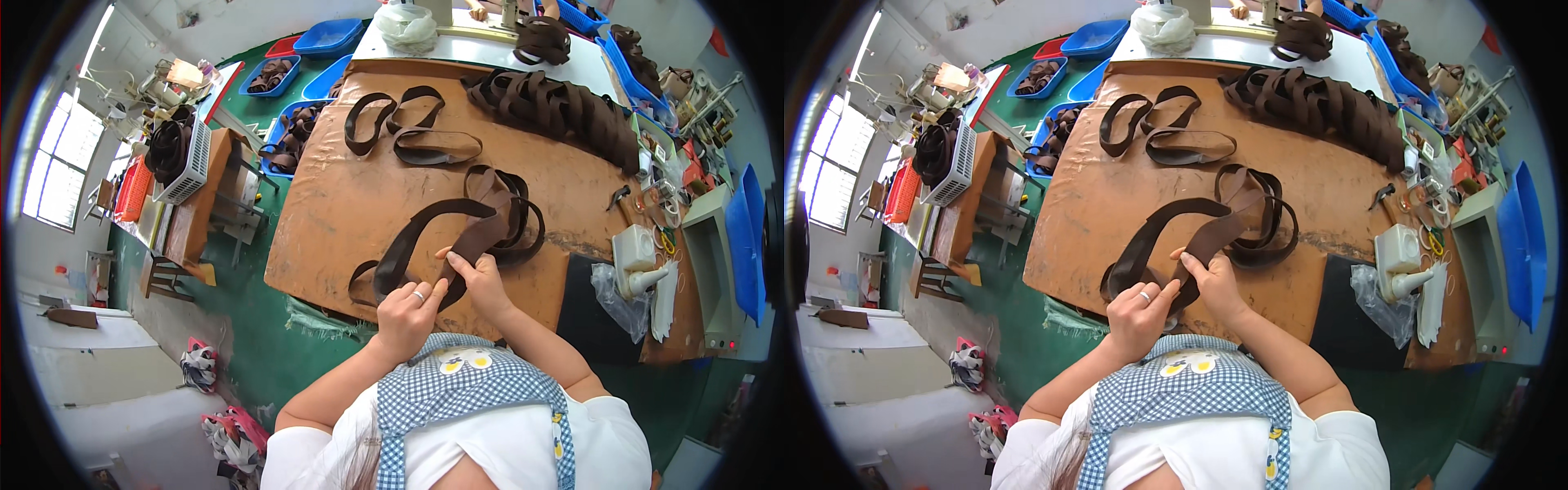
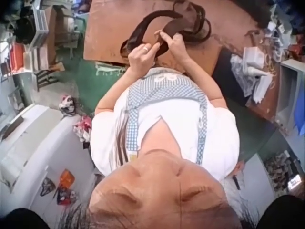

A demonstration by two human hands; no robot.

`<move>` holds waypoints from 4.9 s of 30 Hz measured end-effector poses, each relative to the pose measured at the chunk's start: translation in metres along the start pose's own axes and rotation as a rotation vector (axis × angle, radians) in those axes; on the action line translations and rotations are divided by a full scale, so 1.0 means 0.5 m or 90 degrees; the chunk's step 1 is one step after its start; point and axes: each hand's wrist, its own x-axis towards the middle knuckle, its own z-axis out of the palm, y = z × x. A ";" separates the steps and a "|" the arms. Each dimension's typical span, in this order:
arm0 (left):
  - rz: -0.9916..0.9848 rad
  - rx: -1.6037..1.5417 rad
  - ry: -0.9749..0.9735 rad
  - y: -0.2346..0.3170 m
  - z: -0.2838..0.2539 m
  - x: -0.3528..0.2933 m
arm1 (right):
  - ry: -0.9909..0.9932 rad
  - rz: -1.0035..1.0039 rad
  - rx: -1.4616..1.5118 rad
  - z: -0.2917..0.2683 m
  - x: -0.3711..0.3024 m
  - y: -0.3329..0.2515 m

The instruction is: The recorder is assembling leather shoe components by folding and inspecting straps at a factory workstation.

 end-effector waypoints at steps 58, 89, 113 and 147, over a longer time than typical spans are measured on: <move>-0.217 -0.542 -0.401 -0.014 -0.067 -0.011 | -0.405 0.123 -0.287 -0.059 -0.092 -0.091; -0.032 -0.463 -0.334 -0.035 -0.063 0.003 | -0.411 0.138 -0.242 -0.057 -0.074 -0.081; -0.155 -0.501 -0.313 -0.059 -0.055 -0.019 | -0.395 0.128 -0.265 -0.070 -0.066 -0.079; -0.683 -0.310 -0.314 -0.161 0.256 -0.244 | 0.038 -0.408 -0.973 -0.217 0.027 0.237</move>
